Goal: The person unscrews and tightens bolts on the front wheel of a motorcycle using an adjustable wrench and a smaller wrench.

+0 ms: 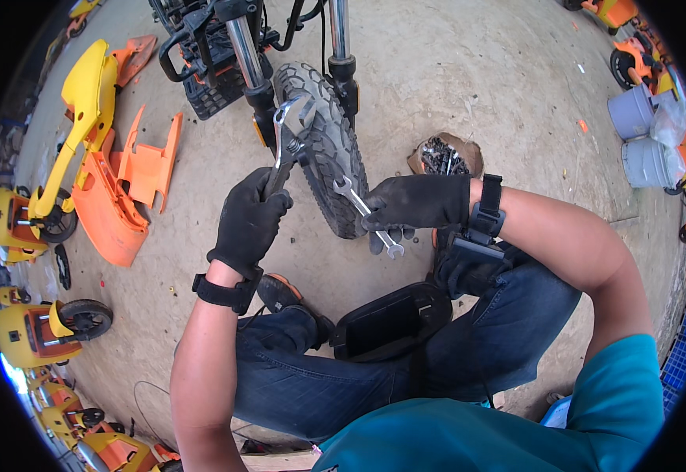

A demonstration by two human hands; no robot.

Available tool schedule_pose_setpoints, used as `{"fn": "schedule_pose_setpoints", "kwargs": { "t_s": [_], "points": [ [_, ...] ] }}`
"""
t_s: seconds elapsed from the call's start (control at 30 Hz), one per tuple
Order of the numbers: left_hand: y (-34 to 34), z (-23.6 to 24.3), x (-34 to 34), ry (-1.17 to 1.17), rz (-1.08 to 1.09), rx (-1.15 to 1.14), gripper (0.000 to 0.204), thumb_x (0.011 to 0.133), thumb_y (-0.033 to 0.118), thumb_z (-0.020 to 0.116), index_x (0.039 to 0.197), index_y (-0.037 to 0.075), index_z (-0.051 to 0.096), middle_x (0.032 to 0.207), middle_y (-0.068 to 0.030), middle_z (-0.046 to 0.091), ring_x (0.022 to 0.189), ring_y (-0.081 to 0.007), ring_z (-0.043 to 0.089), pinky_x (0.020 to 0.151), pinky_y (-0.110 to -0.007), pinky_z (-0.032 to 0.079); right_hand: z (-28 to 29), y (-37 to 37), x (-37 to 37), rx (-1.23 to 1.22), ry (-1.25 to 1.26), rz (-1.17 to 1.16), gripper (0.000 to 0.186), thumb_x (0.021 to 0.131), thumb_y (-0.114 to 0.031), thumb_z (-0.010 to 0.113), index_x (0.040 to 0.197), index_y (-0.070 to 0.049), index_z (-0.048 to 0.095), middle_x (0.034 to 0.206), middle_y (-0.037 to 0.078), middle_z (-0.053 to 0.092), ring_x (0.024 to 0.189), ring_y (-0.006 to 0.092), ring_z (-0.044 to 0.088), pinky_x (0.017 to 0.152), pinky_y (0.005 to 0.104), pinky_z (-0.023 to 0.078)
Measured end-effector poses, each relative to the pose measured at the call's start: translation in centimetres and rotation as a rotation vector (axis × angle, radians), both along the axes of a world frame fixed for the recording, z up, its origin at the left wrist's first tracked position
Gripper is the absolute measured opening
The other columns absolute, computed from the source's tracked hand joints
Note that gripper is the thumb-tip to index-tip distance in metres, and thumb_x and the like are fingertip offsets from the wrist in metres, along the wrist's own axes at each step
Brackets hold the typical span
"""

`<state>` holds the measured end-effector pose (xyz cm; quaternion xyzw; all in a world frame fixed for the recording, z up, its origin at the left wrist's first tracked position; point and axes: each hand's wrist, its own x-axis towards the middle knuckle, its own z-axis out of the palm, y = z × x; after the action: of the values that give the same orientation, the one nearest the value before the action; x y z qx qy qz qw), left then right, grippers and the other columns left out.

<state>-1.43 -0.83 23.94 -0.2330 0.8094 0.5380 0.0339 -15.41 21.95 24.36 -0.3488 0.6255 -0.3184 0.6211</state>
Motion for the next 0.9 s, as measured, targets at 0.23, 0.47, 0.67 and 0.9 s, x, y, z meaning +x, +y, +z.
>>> {"fn": "schedule_pose_setpoints", "kwargs": {
  "t_s": [0.23,0.47,0.67,0.9],
  "points": [
    [0.2,0.6,0.1,0.008,-0.004,-0.016,0.032,0.079,0.006,0.056,0.11,-0.003,0.061,0.079,0.0001,0.058,0.071,-0.0076,0.05,0.065,-0.023,0.042,-1.0,0.1,0.9,0.029,-0.137,-0.077,0.037,0.098,-0.035,0.048,0.1,0.0,0.059,0.088,0.007,0.069,0.071,0.0109,0.063,0.062,0.025,0.05],
    [0.1,0.7,-0.2,-0.023,-0.015,-0.032,0.033,0.078,0.006,0.056,0.11,-0.003,0.061,0.079,0.0003,0.058,0.07,-0.0076,0.05,0.065,-0.023,0.041,-1.2,-0.4,1.6,0.043,-0.173,-0.114,0.024,0.097,-0.022,0.046,0.103,-0.001,0.057,0.09,0.01,0.068,0.069,0.0138,0.062,0.063,0.0268,0.055],
    [0.0,-0.1,0.0,0.005,0.012,0.034,0.034,0.079,0.005,0.056,0.111,-0.003,0.06,0.083,-0.0006,0.059,0.073,-0.0081,0.052,0.068,-0.023,0.042,-0.6,-0.6,2.2,0.042,-0.207,-0.202,0.021,0.096,-0.02,0.048,0.1,-0.001,0.057,0.084,0.01,0.068,0.063,0.0126,0.06,0.057,0.0267,0.052],
    [0.2,-0.1,0.0,-0.003,0.016,0.021,0.034,0.079,0.004,0.057,0.112,-0.003,0.06,0.085,-0.0009,0.059,0.075,-0.0086,0.052,0.069,-0.024,0.043,0.5,-1.7,1.2,-0.039,-0.071,-0.261,0.018,0.094,-0.02,0.049,0.093,-0.003,0.056,0.076,0.007,0.065,0.058,0.0106,0.055,0.048,0.0249,0.044]
  ]
}}
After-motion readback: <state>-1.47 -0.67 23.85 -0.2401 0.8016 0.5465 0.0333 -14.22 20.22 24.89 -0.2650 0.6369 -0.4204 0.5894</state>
